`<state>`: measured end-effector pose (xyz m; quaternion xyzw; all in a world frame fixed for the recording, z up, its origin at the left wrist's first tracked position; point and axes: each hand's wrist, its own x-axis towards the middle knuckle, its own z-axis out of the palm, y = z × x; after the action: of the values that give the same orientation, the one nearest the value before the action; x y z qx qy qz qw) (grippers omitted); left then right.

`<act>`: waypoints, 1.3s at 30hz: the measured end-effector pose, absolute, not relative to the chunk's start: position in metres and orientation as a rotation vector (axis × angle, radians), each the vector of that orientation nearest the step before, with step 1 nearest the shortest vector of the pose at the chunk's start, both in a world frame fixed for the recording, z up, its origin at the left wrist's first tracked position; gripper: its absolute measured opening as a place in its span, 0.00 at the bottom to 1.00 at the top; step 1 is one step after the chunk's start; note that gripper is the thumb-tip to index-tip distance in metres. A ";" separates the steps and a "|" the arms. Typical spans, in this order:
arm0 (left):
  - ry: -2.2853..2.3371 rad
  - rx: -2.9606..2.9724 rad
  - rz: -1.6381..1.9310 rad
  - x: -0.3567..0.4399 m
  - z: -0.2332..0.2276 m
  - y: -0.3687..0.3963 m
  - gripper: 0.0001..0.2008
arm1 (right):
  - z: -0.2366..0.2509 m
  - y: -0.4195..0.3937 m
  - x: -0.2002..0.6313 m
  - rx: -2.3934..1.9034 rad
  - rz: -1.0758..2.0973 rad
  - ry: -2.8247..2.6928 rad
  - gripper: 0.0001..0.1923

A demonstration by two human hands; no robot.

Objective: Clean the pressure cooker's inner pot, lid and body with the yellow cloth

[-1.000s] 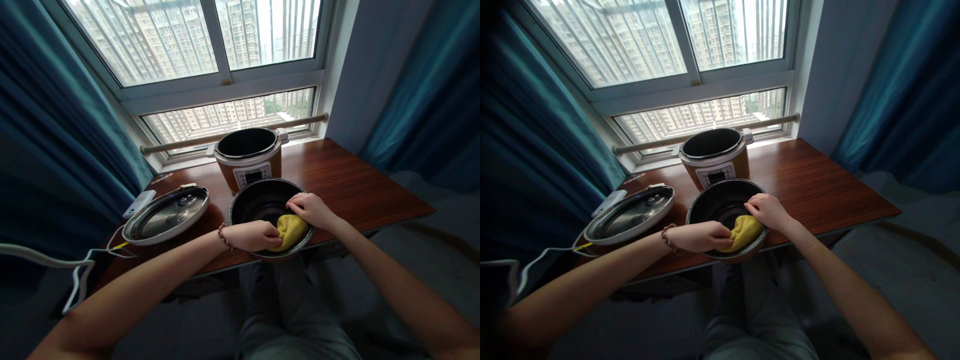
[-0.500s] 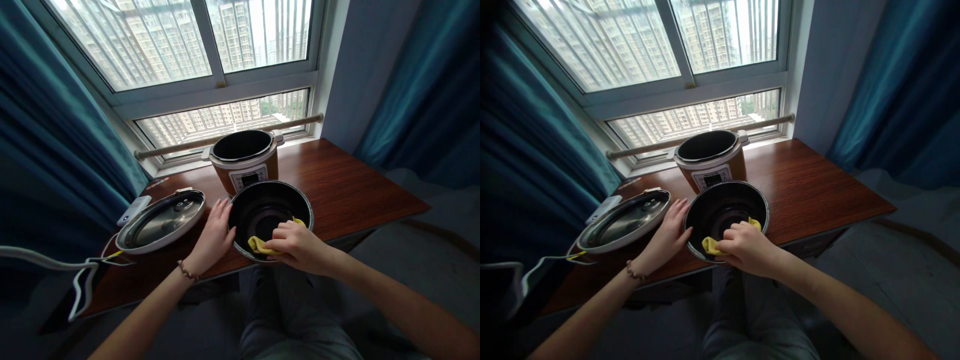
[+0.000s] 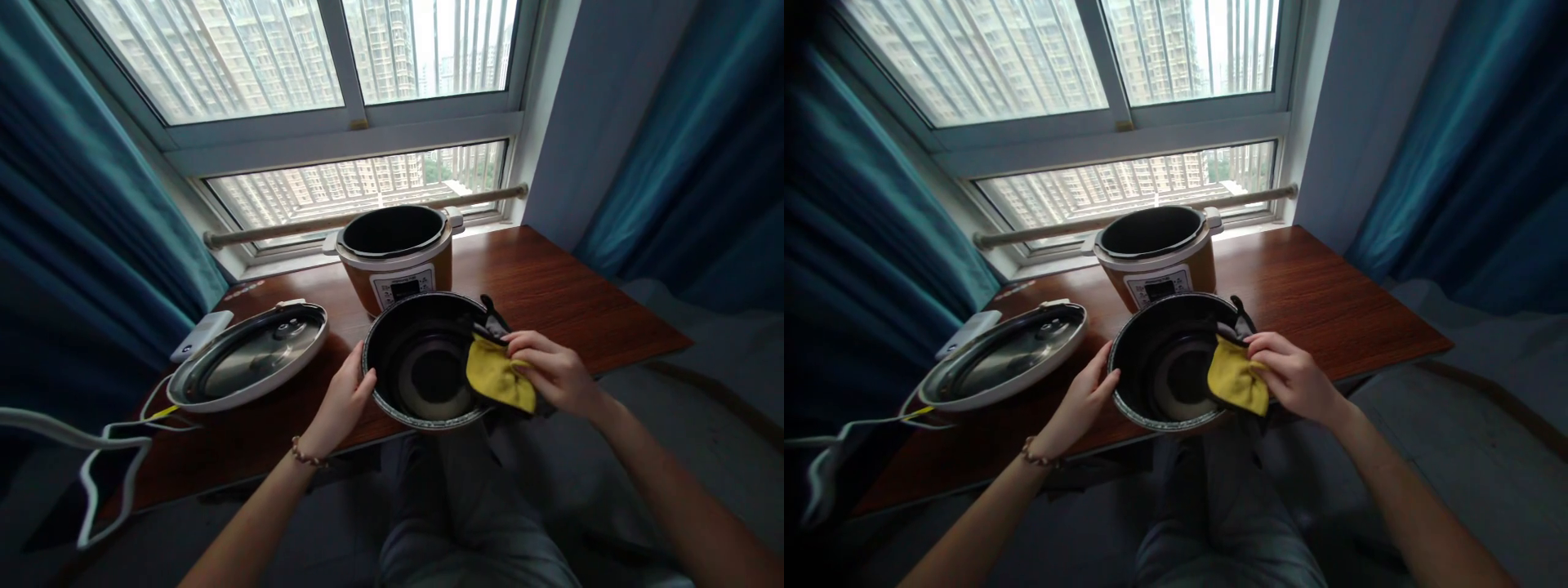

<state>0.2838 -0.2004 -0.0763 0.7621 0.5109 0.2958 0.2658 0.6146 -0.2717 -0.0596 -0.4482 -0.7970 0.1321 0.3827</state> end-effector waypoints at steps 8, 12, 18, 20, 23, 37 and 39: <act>1.364 2.040 0.814 0.285 -0.079 -0.202 0.27 | -0.059 -0.279 0.592 -1.395 0.054 -1.953 0.08; 1.336 2.041 0.815 0.285 -0.078 -0.201 0.27 | -0.060 -0.276 0.580 -1.514 -0.008 -1.892 0.11; 1.316 2.044 0.814 0.286 -0.074 -0.202 0.27 | -0.072 -0.203 0.608 -1.593 0.027 -1.873 0.19; 1.310 2.044 0.812 0.286 -0.073 -0.203 0.27 | -0.073 -0.176 0.615 -1.620 0.096 -1.864 0.17; 1.311 2.037 0.828 0.286 -0.074 -0.204 0.26 | -0.071 -0.154 0.618 -1.678 0.180 -1.886 0.15; 1.296 2.007 0.791 0.289 -0.078 -0.196 0.28 | -0.055 -0.179 0.608 -1.929 -0.132 -2.164 0.16; 1.286 1.993 0.801 0.289 -0.080 -0.196 0.28 | -0.053 -0.161 0.598 -1.914 -0.119 -2.200 0.15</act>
<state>0.2886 -0.1957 -0.0805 0.7561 0.4877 0.3036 0.3137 0.5984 -0.1606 -0.0528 -0.6517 -0.7492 -0.0404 0.1114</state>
